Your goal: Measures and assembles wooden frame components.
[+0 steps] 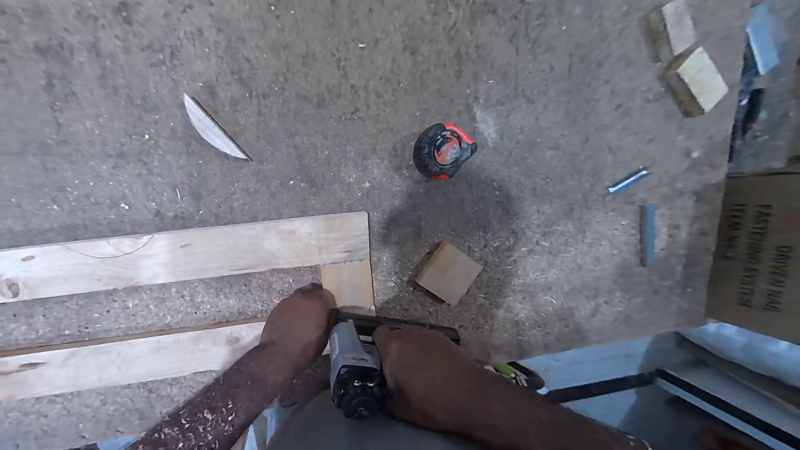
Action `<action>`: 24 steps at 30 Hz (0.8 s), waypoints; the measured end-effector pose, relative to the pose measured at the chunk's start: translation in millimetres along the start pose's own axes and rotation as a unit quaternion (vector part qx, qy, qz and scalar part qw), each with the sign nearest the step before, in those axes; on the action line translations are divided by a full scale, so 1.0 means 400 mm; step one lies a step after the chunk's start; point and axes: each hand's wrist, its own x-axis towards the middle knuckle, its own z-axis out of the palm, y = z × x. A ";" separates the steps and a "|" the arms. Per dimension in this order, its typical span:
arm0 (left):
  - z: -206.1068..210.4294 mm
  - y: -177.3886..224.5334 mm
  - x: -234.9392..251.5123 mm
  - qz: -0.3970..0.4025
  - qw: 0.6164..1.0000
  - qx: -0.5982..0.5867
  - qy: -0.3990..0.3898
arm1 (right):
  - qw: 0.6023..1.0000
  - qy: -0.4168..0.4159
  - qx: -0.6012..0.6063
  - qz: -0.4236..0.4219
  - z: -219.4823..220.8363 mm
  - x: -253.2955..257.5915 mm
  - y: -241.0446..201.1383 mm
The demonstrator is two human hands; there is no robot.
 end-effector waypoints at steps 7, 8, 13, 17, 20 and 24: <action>0.012 -0.002 0.014 -0.028 0.999 -0.023 -0.002 | 1.000 -0.013 -0.003 0.022 0.001 -0.013 0.016; 0.013 -0.002 0.014 -0.032 0.999 -0.026 -0.003 | 1.000 -0.012 -0.004 0.024 0.000 -0.017 0.021; 0.003 0.006 0.011 -0.041 0.999 -0.023 -0.014 | 1.000 0.006 0.000 0.026 0.009 -0.025 0.047; 0.009 0.003 0.014 -0.046 0.999 -0.024 -0.013 | 1.000 0.017 0.004 0.026 0.016 -0.033 0.069; 0.008 0.006 0.011 -0.059 0.998 -0.025 -0.011 | 0.999 0.020 0.008 0.027 0.017 -0.038 0.075; 0.005 0.011 0.005 -0.067 0.997 -0.028 -0.012 | 0.999 0.027 0.010 0.042 0.027 -0.041 0.074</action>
